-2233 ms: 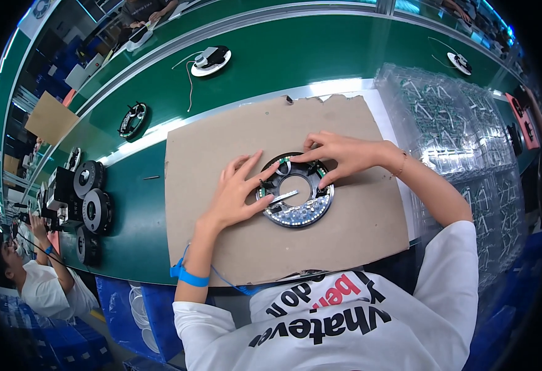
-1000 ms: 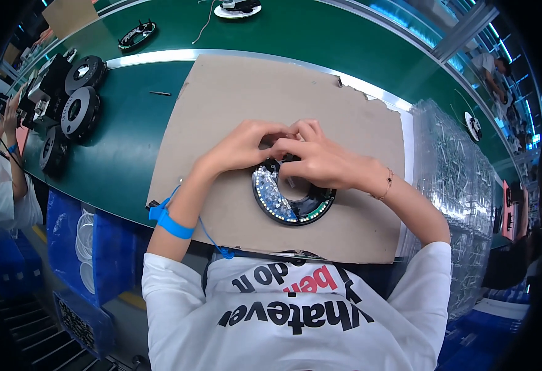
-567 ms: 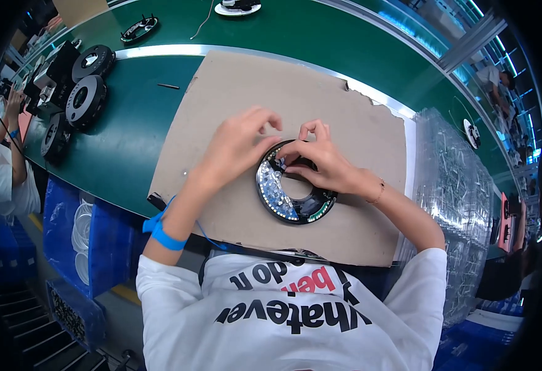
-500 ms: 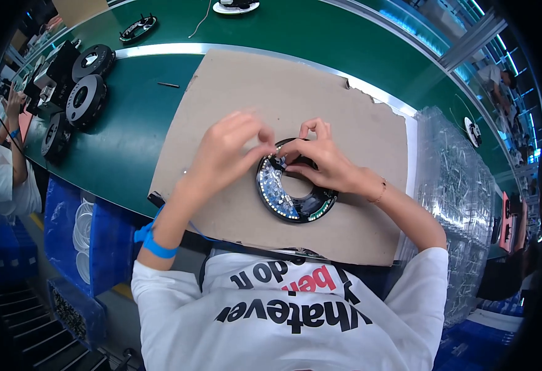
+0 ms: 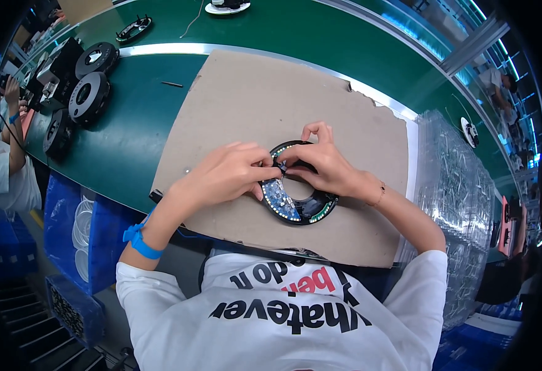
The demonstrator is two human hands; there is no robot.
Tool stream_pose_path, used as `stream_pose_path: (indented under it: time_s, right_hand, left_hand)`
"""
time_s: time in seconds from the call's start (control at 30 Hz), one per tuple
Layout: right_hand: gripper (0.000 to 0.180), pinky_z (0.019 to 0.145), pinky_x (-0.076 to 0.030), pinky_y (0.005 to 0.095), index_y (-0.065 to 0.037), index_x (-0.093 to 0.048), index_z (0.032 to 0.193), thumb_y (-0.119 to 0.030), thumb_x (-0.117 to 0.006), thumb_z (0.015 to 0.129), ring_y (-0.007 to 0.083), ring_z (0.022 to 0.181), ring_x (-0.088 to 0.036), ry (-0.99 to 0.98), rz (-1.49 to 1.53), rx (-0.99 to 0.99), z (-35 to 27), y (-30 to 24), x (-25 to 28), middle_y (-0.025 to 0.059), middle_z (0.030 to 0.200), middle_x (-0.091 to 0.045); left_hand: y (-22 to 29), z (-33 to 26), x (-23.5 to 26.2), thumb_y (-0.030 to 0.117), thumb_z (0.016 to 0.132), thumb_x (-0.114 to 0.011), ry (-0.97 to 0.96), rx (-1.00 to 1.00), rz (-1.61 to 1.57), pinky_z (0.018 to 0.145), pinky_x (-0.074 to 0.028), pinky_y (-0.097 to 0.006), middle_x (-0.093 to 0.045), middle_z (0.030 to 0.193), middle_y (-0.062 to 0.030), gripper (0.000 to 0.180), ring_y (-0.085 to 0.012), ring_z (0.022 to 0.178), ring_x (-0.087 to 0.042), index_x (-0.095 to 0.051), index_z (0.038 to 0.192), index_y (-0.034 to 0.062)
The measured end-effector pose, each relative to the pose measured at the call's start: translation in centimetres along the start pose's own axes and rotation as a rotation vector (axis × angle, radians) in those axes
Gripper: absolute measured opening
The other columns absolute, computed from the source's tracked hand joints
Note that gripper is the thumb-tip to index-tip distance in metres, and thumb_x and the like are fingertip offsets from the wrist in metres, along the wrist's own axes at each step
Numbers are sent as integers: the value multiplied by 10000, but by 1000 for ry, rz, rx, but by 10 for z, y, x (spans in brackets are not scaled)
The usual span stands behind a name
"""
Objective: The person assembles a circular LED light fixture by hand, installing circuit boards and covers into the fixture.
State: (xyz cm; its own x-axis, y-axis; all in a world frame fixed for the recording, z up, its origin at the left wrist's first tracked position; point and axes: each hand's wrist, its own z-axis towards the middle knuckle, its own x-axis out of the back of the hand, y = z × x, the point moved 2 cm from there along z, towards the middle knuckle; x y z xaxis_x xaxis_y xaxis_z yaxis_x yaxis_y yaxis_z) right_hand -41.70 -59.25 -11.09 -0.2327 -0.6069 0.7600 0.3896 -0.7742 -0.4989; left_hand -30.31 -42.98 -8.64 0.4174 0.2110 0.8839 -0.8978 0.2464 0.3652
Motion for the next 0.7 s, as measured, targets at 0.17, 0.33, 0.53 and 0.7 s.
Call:
stream_pose_path:
  time_s: [0.17,0.33,0.53,0.7]
  right_hand:
    - [279,860,-258,379,-164,-615,982,-115,-686,716,224,959,-367,-6,1,-5,1,0,0,-57,778,-646]
    - [271,861,-256,379,-163,-615,982,-125,-684,723,226,965,-364,-5,-7,-3,2,-1,2,-54,783,-649]
    - [250,878,-239,383,-160,-607,974,-138,-680,736,225,983,-358,-54,16,-14,4,-1,5,-49,798,-658]
    - [243,893,-227,388,-160,-606,972,-150,-680,740,224,983,-366,-54,-37,12,5,-4,4,-50,804,-660]
  left_hand:
    - [0,-3,-3,128,599,-721,38,-61,48,673,-447,-319,-609,845,-21,345,-193,784,-563,-647,931,72]
    - [0,-4,-1,129,596,-726,53,-79,52,684,-447,-321,-617,862,-20,363,-195,774,-565,-646,943,62]
    - [2,-6,-3,142,651,-723,193,165,-227,659,-466,-326,-620,769,-68,235,-230,716,-580,-660,844,25]
    - [9,1,-12,140,701,-713,372,400,-203,585,-466,-325,-627,679,-80,122,-209,631,-589,-661,738,35]
